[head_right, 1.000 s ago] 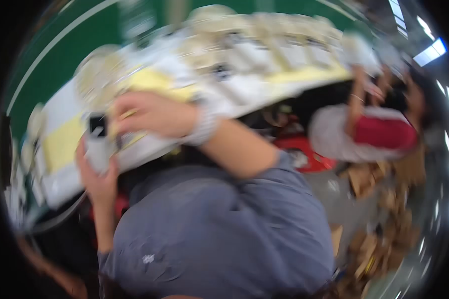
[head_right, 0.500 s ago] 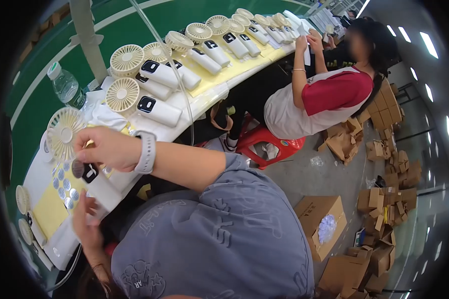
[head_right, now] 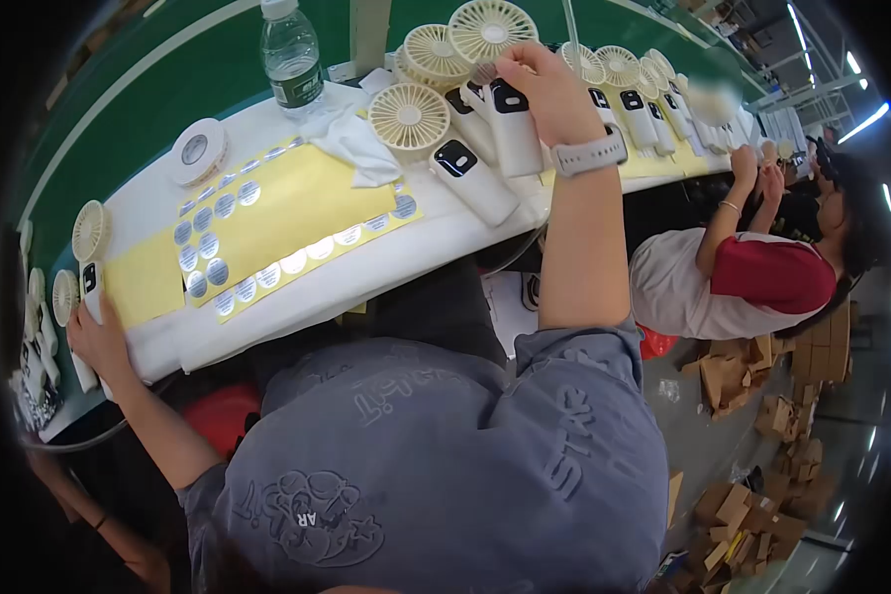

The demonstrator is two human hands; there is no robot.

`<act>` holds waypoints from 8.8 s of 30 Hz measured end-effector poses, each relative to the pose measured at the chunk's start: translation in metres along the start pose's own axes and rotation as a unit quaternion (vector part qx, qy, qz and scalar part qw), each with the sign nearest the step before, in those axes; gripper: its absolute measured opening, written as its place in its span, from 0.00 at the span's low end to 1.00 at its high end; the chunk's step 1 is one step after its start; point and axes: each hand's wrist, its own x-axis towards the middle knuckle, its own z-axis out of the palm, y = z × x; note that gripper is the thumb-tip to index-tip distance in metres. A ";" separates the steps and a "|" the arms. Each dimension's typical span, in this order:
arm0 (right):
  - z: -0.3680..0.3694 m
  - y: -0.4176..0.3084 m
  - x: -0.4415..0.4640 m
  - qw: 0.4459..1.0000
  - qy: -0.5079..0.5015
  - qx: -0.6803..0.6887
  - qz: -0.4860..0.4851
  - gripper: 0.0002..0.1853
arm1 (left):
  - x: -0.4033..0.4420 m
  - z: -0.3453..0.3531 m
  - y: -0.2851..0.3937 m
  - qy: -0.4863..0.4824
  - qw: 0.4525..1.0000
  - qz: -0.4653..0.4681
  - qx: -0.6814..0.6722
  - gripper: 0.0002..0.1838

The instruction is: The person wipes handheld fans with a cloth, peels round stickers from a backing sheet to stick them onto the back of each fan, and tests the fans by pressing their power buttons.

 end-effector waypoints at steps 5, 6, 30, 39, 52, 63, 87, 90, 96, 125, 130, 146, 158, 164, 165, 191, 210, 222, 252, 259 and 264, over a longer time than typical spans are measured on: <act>0.027 -0.011 0.002 0.979 -0.082 -0.163 -0.094 0.05 | -0.016 -0.028 0.016 0.105 0.990 0.003 -0.098 0.31; 0.031 -0.006 0.005 0.969 -0.140 -0.179 -0.092 0.06 | -0.022 -0.025 0.016 0.107 0.983 -0.008 -0.151 0.30; 0.166 -0.065 -0.093 0.957 -0.176 -0.118 -0.196 0.07 | -0.088 -0.169 0.156 -0.516 0.335 -0.070 -0.785 0.44; 0.157 -0.060 -0.088 0.968 -0.213 0.085 -0.103 0.08 | -0.086 -0.158 0.148 -0.544 0.237 -0.051 -0.803 0.39; 0.178 -0.019 -0.092 0.888 -0.290 0.356 0.034 0.07 | -0.089 -0.153 0.151 -0.241 0.706 0.182 -0.640 0.52; 0.158 -0.014 -0.091 0.890 -0.274 0.362 0.040 0.07 | -0.071 -0.147 0.132 -0.361 0.566 0.259 -0.694 0.43; -0.045 0.002 0.068 0.996 0.041 -0.077 0.007 0.03 | -0.023 -0.022 -0.070 -0.081 0.979 -0.185 0.019 0.35; -0.050 0.007 0.069 0.980 0.012 -0.188 -0.062 0.04 | -0.026 -0.041 -0.063 -0.003 0.985 -0.164 -0.048 0.32; -0.042 0.016 0.056 0.973 0.043 -0.207 -0.090 0.07 | -0.041 -0.098 0.021 -0.087 0.622 -0.173 -0.758 0.36; 0.164 -0.071 -0.093 0.990 -0.120 0.068 -0.034 0.05 | -0.092 -0.182 0.149 -0.504 0.425 -0.078 -0.748 0.44; 0.165 -0.068 -0.092 0.989 -0.120 0.076 -0.042 0.05 | -0.093 -0.184 0.149 -0.509 0.422 -0.089 -0.745 0.44; 0.191 -0.068 -0.096 0.922 0.017 -0.302 -0.242 0.09 | -0.097 -0.176 0.147 -0.493 0.432 -0.083 -0.751 0.45; 0.208 -0.031 -0.109 0.973 -0.169 -0.108 -0.115 0.28 | -0.091 -0.156 0.137 -0.433 0.287 -0.175 -0.837 0.41; 0.174 -0.009 -0.067 0.887 0.041 -0.379 -0.259 0.09 | -0.086 -0.148 0.127 -0.384 0.298 -0.146 -0.861 0.40; 0.170 -0.011 -0.057 0.869 0.062 -0.450 -0.198 0.09 | -0.088 -0.146 0.127 -0.391 0.299 -0.149 -0.858 0.40; 0.120 -0.077 0.059 0.952 -0.036 0.245 -0.181 0.11 | -0.101 -0.132 0.113 -0.383 0.346 -0.141 -0.845 0.36; 0.118 -0.037 0.062 0.922 0.192 0.279 -0.189 0.11 | -0.096 -0.140 0.112 -0.355 0.325 -0.158 -0.862 0.39; 0.138 -0.051 0.061 0.936 0.173 0.097 -0.292 0.06 | -0.096 -0.143 0.112 -0.341 0.315 -0.118 -0.878 0.41; 0.255 -0.042 -0.132 0.879 -0.136 -0.179 -0.421 0.10 | -0.104 -0.134 0.154 -0.386 0.387 -0.108 -0.830 0.33; 0.251 -0.023 -0.133 0.883 -0.105 -0.155 -0.431 0.10 | -0.100 -0.135 0.162 -0.395 0.397 -0.108 -0.821 0.33; 0.239 -0.023 -0.111 0.878 -0.154 -0.128 -0.435 0.09 | -0.095 -0.140 0.159 -0.403 0.432 -0.063 -0.805 0.32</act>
